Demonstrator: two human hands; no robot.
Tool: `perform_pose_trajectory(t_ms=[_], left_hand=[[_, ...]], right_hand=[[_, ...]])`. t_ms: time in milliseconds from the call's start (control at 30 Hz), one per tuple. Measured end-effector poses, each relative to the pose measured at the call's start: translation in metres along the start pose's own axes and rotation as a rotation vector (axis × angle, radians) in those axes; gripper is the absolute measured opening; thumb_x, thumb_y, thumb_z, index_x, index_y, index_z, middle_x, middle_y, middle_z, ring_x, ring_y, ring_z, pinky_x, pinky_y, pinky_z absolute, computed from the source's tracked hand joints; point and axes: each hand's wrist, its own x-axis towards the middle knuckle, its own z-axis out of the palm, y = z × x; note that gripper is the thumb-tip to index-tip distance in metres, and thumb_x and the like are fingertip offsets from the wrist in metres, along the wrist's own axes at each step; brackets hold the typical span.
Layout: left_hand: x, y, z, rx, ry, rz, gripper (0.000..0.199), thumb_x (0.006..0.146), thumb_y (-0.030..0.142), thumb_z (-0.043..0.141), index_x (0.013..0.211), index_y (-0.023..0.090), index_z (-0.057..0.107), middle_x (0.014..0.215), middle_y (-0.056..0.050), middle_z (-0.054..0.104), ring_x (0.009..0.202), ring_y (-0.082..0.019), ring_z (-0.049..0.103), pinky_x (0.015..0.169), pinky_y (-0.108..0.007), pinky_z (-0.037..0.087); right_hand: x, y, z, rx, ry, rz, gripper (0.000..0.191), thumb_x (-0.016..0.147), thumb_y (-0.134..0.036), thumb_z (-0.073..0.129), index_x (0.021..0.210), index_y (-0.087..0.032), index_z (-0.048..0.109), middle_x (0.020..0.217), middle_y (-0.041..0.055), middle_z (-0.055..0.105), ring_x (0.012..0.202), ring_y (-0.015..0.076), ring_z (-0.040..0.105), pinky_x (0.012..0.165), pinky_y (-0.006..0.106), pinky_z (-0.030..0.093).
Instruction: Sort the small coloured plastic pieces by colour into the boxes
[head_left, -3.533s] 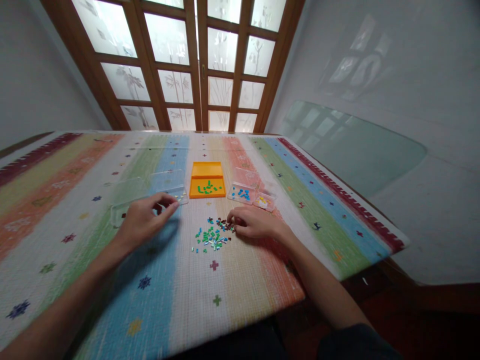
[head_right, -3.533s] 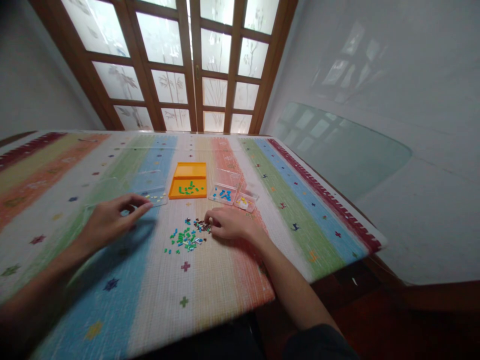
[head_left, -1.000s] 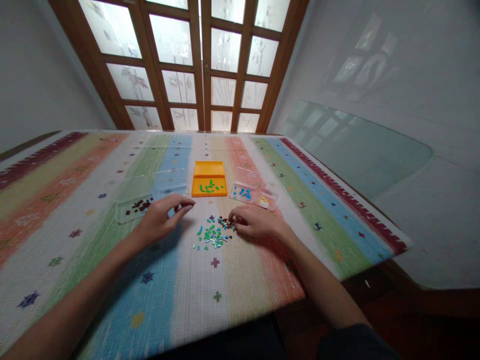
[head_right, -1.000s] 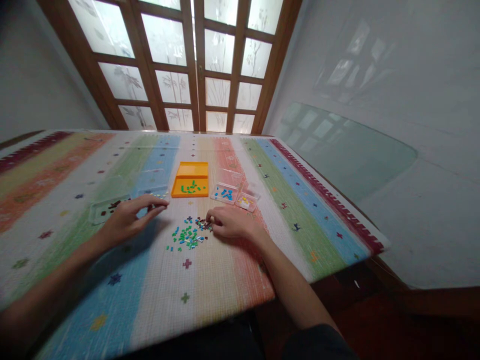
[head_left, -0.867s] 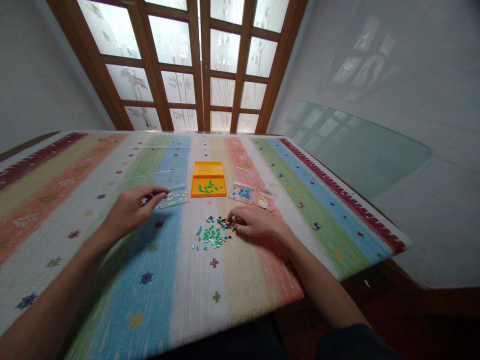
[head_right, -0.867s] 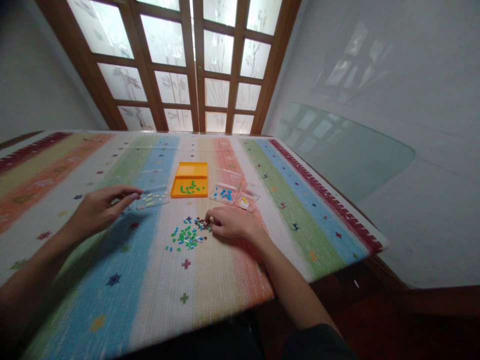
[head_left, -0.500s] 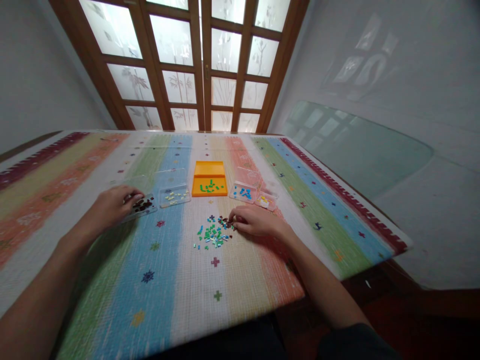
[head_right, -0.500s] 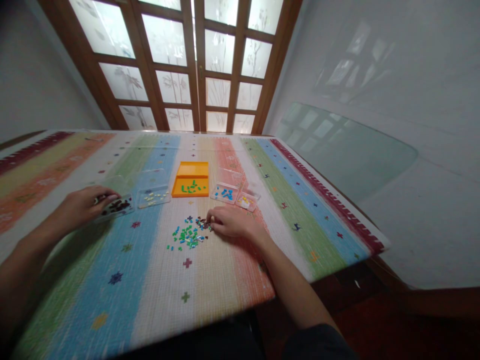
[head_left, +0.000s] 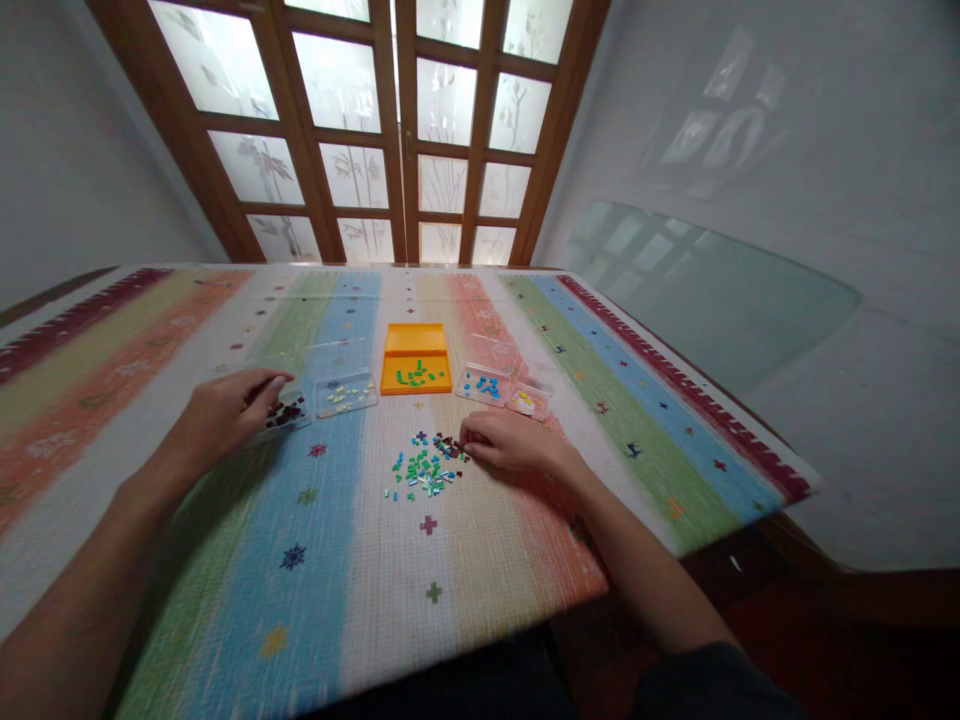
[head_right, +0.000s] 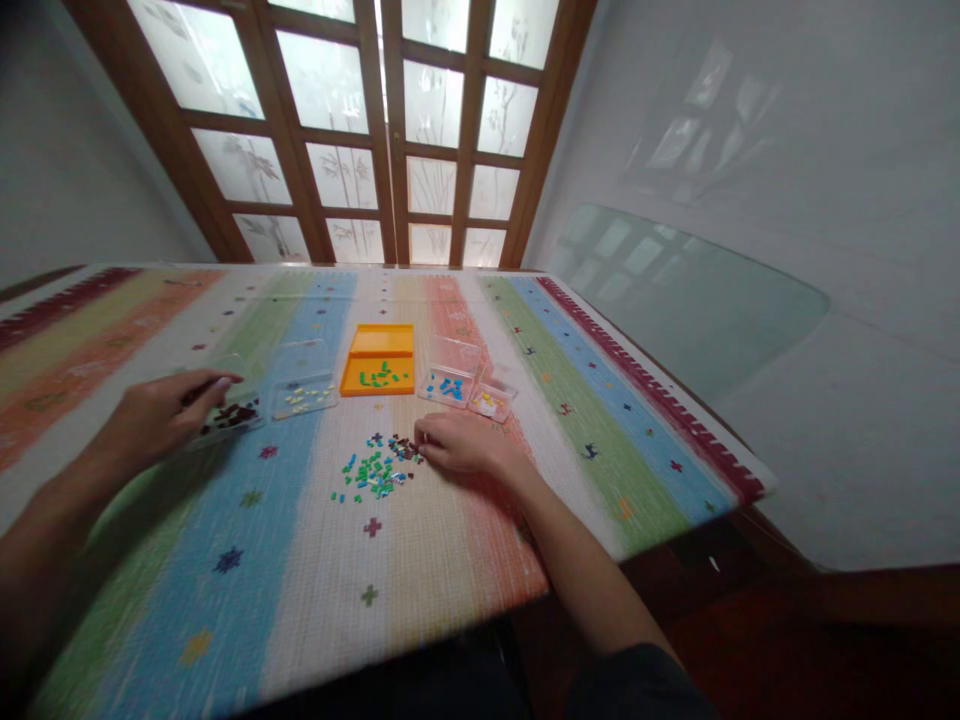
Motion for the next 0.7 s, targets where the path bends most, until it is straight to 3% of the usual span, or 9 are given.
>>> perform_pose_trajectory(t_ms=[167,300,400,533,700], left_hand=[[-0.006,0.026,0.021,-0.151,0.033,0.224,0.042,0.095,0.048,0.042,0.098,0.018,0.071,0.098,-0.010,0.077,0.078,-0.023,0.070,0.082,-0.037,0.056],[-0.016,0.051,0.046,-0.240,0.013,0.498,0.033,0.100,0.037,0.042,0.100,0.019,0.070,0.098,-0.009,0.077,0.087,-0.022,0.071,0.083,-0.036,0.057],[-0.025,0.069,0.060,-0.271,-0.045,0.648,0.032,0.101,0.029,0.041,0.104,0.016,0.070,0.093,-0.010,0.075,0.083,-0.019,0.070,0.078,-0.033,0.058],[-0.032,0.080,0.071,-0.275,-0.094,0.747,0.030,0.102,0.025,0.041,0.106,0.016,0.070,0.087,-0.009,0.072,0.076,-0.017,0.066,0.072,-0.031,0.056],[-0.032,0.080,0.073,-0.270,-0.057,0.774,0.028,0.103,0.024,0.042,0.103,0.015,0.069,0.084,-0.008,0.069,0.073,-0.017,0.065,0.068,-0.030,0.055]], right_hand=[[0.000,-0.004,-0.003,0.011,-0.012,0.027,0.010,0.089,-0.017,0.058,0.094,-0.020,0.066,0.091,0.0055,0.071,0.083,0.0191,0.061,0.075,0.031,0.043],[-0.001,-0.009,-0.007,0.025,-0.011,0.046,0.012,0.088,-0.018,0.059,0.097,-0.020,0.067,0.089,0.0043,0.071,0.081,0.0181,0.061,0.073,0.029,0.042],[-0.001,-0.011,-0.008,0.041,0.005,0.042,0.015,0.090,-0.018,0.057,0.102,-0.020,0.067,0.090,0.0042,0.071,0.081,0.0178,0.061,0.073,0.029,0.042],[0.000,-0.010,-0.006,0.029,0.022,-0.012,0.018,0.091,-0.012,0.054,0.099,-0.021,0.067,0.092,0.0043,0.072,0.083,0.0181,0.061,0.075,0.030,0.043],[0.000,-0.007,-0.003,0.040,0.025,-0.002,0.015,0.092,-0.015,0.056,0.099,-0.022,0.067,0.092,0.0045,0.072,0.083,0.0191,0.062,0.076,0.031,0.045]])
